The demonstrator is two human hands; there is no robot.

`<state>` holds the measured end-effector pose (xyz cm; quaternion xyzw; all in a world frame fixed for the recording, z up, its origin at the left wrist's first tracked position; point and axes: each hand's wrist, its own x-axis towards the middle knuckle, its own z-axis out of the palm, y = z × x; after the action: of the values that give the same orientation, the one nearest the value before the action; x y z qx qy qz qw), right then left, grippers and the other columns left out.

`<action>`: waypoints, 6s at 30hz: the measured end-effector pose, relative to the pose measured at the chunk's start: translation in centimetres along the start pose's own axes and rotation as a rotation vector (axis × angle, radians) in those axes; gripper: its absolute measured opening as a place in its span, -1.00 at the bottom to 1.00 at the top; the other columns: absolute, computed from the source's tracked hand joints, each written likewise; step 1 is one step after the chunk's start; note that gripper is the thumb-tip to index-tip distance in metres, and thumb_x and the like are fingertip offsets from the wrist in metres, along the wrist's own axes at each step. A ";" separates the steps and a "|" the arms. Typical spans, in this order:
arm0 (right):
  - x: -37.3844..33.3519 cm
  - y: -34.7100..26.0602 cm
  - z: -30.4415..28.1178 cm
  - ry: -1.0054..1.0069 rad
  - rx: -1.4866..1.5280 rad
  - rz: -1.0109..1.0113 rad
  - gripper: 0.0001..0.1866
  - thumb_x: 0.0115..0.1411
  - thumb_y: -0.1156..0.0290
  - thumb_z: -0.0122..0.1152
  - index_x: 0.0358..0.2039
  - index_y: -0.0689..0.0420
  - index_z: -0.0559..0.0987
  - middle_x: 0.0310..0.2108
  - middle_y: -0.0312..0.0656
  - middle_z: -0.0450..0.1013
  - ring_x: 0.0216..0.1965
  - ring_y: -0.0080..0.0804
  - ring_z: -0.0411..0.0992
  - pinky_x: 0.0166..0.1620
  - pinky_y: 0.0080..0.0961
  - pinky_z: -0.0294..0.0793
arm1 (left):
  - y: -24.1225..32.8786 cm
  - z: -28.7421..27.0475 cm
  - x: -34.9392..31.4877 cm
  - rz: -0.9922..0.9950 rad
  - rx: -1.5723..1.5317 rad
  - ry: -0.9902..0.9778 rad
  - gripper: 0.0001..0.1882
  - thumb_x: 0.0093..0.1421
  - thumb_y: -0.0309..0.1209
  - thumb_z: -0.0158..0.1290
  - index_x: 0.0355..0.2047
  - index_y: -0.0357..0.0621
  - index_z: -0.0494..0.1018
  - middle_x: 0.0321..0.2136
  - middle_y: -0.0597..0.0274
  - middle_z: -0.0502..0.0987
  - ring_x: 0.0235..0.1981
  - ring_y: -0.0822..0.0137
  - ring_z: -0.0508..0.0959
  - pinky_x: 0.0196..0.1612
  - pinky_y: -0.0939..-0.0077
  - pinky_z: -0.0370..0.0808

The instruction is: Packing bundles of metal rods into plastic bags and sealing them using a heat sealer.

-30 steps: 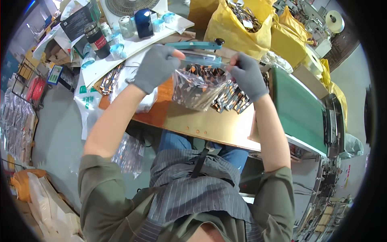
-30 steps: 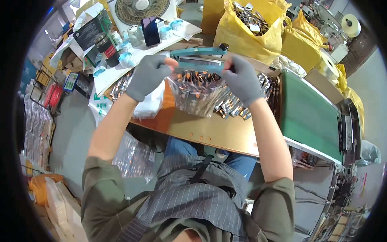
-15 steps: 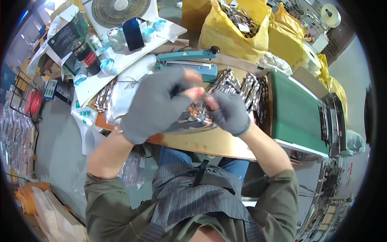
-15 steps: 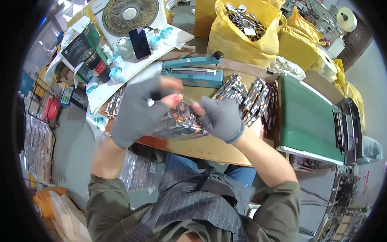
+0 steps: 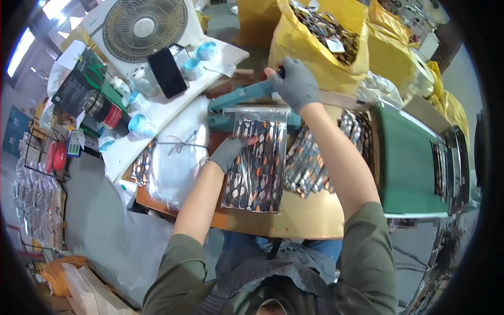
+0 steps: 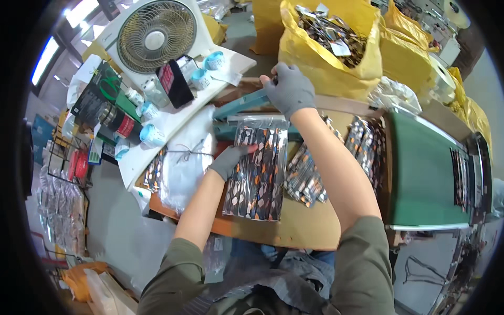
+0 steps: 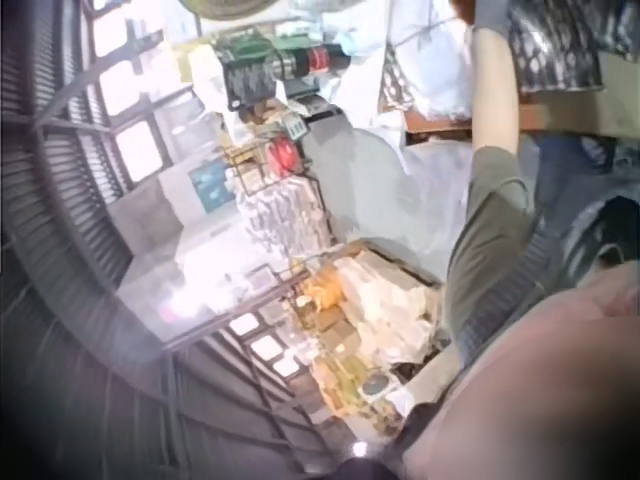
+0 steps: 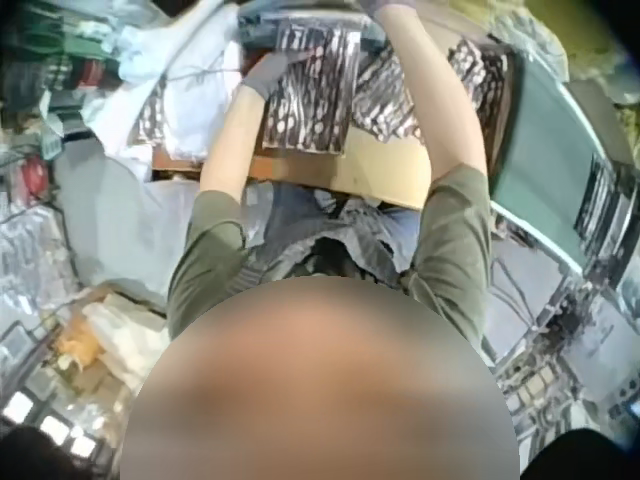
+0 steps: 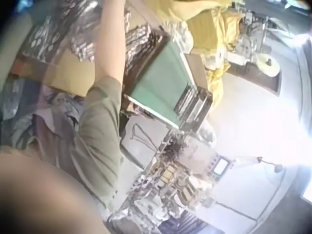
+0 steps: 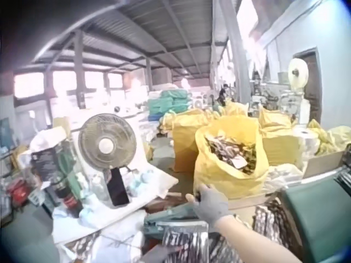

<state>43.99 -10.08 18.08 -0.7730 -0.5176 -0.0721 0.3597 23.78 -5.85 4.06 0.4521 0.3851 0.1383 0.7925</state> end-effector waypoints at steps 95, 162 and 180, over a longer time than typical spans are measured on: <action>-24.8 -0.1 -7.8 -0.862 1.438 0.333 -0.76 -0.07 0.28 0.25 -0.47 0.16 0.48 -0.39 -0.11 0.48 -0.31 -0.38 0.44 -0.20 -0.53 0.38 | 7.7 13.0 -11.5 0.656 -0.130 -0.025 -0.65 0.23 -0.09 -0.06 -0.39 -0.16 0.39 -0.75 0.49 0.20 -0.76 0.56 0.23 -0.66 0.71 0.22; -39.4 3.1 -14.6 -0.640 0.269 0.370 -0.58 0.06 0.02 0.17 -0.26 0.12 0.55 -0.55 -0.05 0.48 -0.52 -0.11 0.47 -0.41 -0.35 0.43 | -13.1 14.2 -27.1 0.540 0.875 -0.140 -0.64 0.03 -0.26 0.19 -0.67 -0.20 0.30 -0.64 0.05 0.41 -0.66 0.23 0.44 -0.59 0.41 0.31; -17.1 6.7 -19.9 -0.314 0.208 0.143 -0.92 0.01 0.51 0.00 -0.45 0.20 0.43 -0.61 -0.28 0.34 -0.55 -0.58 0.31 -0.42 -0.64 0.32 | 7.2 14.8 -14.9 1.160 1.627 -0.031 -0.73 0.19 -0.35 -0.14 -0.29 -0.26 0.49 -0.64 0.16 0.51 -0.66 0.30 0.51 -0.52 0.48 0.43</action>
<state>47.17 -36.81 21.12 -0.7684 -0.5156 0.1289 0.3566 25.66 -19.38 21.59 0.9771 0.0720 0.1919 0.0565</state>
